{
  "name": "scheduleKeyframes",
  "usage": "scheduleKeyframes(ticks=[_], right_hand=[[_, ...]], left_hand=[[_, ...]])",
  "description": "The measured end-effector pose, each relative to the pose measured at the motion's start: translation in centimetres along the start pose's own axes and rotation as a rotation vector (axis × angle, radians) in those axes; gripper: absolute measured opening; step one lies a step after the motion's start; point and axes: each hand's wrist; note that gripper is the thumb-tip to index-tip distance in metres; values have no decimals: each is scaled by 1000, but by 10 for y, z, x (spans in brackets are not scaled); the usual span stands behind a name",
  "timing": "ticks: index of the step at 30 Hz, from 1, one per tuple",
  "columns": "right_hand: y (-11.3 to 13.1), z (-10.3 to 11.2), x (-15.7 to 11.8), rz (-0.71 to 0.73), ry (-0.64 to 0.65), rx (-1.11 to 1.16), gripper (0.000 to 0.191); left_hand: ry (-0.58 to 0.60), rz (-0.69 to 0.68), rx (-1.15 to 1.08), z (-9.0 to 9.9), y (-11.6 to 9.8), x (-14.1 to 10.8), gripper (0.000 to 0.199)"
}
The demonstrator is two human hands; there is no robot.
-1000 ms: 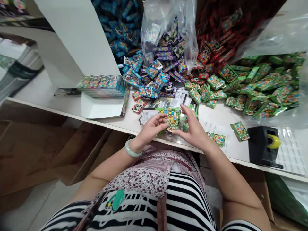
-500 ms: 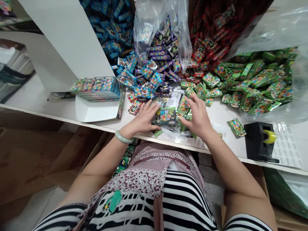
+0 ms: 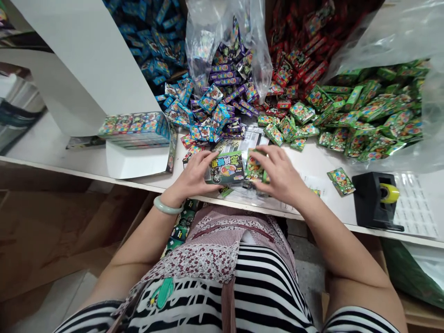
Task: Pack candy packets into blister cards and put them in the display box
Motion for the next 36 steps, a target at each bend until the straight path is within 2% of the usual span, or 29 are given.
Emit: scheduleKeyframes(ticks=[3, 8, 13, 16, 19, 22, 25, 27, 29, 31, 32, 34, 36], right_hand=[[-2, 6, 2, -51, -56, -57, 71], [5, -2, 3, 6, 94, -77, 66], [8, -7, -1, 60, 222, 46, 69], [3, -11, 0, 30, 211, 174, 80], [0, -19, 2, -21, 130, 272, 90], [11, -32, 1, -68, 26, 257, 75], [26, -44, -1, -90, 43, 239, 53], [22, -47, 4, -112, 41, 280, 48], [-3, -44, 15, -188, -40, 324, 45], [-47, -35, 35, -319, -152, 284, 41], [-73, -30, 47, -390, -198, 179, 38], [-124, -21, 72, -497, -202, -88, 42], [-164, -15, 95, -535, -132, -267, 54]], left_hand=[[5, -32, -23, 3, -3, -1, 104], [-4, -29, 8, 5, -6, -6, 103], [58, -25, -42, 3, -9, -10, 103], [78, -3, -78, 2, -10, -11, 102], [55, 27, -67, 1, -11, -13, 100], [1, 63, -50, 0, -12, -13, 99], [-3, 58, -71, -3, -13, -10, 99], [-1, 64, -76, -4, -12, -9, 99], [-26, 87, -59, -2, -8, -10, 100], [-58, 106, -32, 1, -4, -12, 100], [-70, 106, -21, 3, -2, -13, 101], [-89, 94, -4, 6, -1, -14, 102], [-102, 77, 8, 8, -2, -14, 103]])
Point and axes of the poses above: each hand's wrist, its own x-axis towards the middle knuckle, its own z-axis out of the back of the hand, y = z × x, and after that the axes turned 2 degrees about -x, right-handed
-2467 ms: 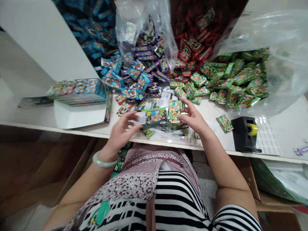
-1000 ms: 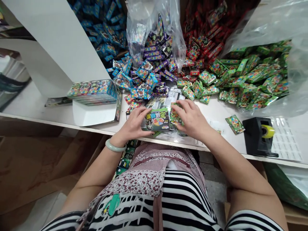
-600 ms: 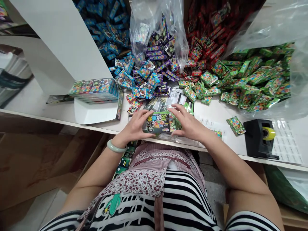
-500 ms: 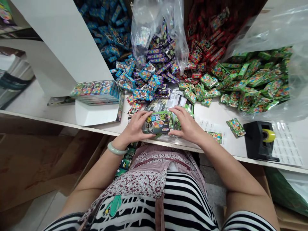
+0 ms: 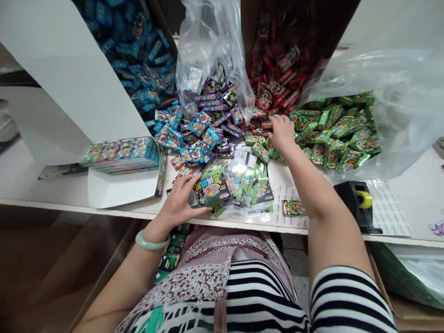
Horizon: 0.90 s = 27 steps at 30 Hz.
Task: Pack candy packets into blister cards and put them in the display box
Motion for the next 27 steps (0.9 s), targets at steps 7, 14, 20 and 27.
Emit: scheduleKeyframes(ticks=[7, 14, 20, 27], right_hand=[[-6, 0, 28, -116, 4, 90, 27], [22, 25, -59, -426, 157, 1151, 52], [42, 30, -104, -408, 219, 1245, 47], [64, 8, -135, 195, 66, 392, 10]], left_hand=[[-32, 30, 43, -3, 8, -3, 104], [-23, 38, 3, -2, 18, -1, 101], [-1, 88, -28, 1, 15, -8, 99], [0, 111, -35, 4, 10, -17, 101]])
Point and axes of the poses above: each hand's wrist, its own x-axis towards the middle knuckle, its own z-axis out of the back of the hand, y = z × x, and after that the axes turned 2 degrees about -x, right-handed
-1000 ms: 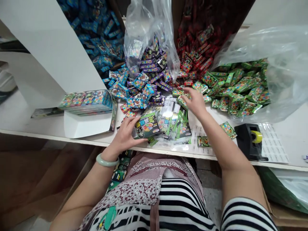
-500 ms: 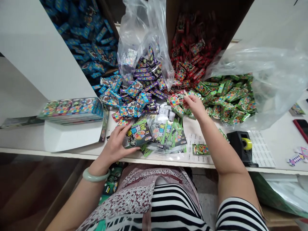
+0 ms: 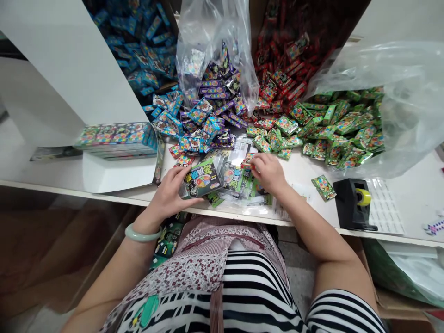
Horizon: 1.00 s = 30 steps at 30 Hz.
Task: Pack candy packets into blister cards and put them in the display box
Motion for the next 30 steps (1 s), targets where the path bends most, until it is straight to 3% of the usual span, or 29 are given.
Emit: scheduleKeyframes(ticks=[2, 4, 8, 11, 13, 15, 17, 19, 24, 30], right_hand=[[3, -5, -11, 106, 129, -166, 14], [3, -5, -18, 131, 161, -204, 24], [-1, 0, -15, 31, 98, -235, 52], [2, -4, -6, -65, 180, -287, 72], [7, -8, -4, -104, 191, -276, 69], [14, -6, -5, -74, 106, -212, 61], [23, 4, -7, 32, 9, -145, 61], [34, 16, -9, 159, -7, -130, 62], [59, 39, -9, 377, 236, -201, 57], [61, 42, -9, 473, 405, -185, 57]], left_hand=[[6, 11, -10, 0, 0, -1, 101], [12, 22, -14, 0, 1, -3, 102], [24, 3, -19, -3, 2, -3, 100], [39, -31, -17, -6, 1, -1, 102], [48, -47, -6, -8, 1, 0, 103], [52, -57, 0, -8, 1, 0, 103], [54, -78, -17, -8, 1, 0, 104], [48, -110, -54, -8, 0, 0, 104], [42, -155, -59, -9, -4, 4, 105], [87, -236, -40, -7, -8, 2, 106]])
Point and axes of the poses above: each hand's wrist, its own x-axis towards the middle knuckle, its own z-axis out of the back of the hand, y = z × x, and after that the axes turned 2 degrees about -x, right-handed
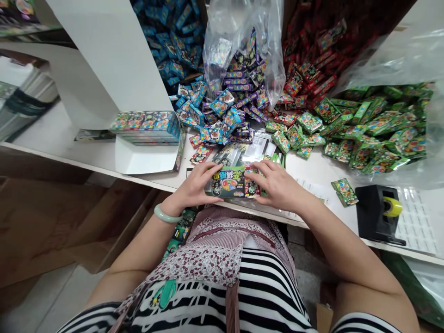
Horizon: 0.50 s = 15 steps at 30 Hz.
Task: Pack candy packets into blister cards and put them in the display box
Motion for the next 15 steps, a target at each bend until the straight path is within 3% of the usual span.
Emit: scheduleKeyframes(ticks=[8, 11, 15], right_hand=[[-4, -18, 6, -74, -96, 337, 83], [2, -27, 8, -185, -203, 376, 69], [16, -35, 10, -243, -194, 383, 42]], left_hand=[[-40, 2, 28, -4, -4, 4, 104], [-100, 48, 49, -6, -7, 6, 105], [-127, 44, 46, -9, -9, 9, 105]])
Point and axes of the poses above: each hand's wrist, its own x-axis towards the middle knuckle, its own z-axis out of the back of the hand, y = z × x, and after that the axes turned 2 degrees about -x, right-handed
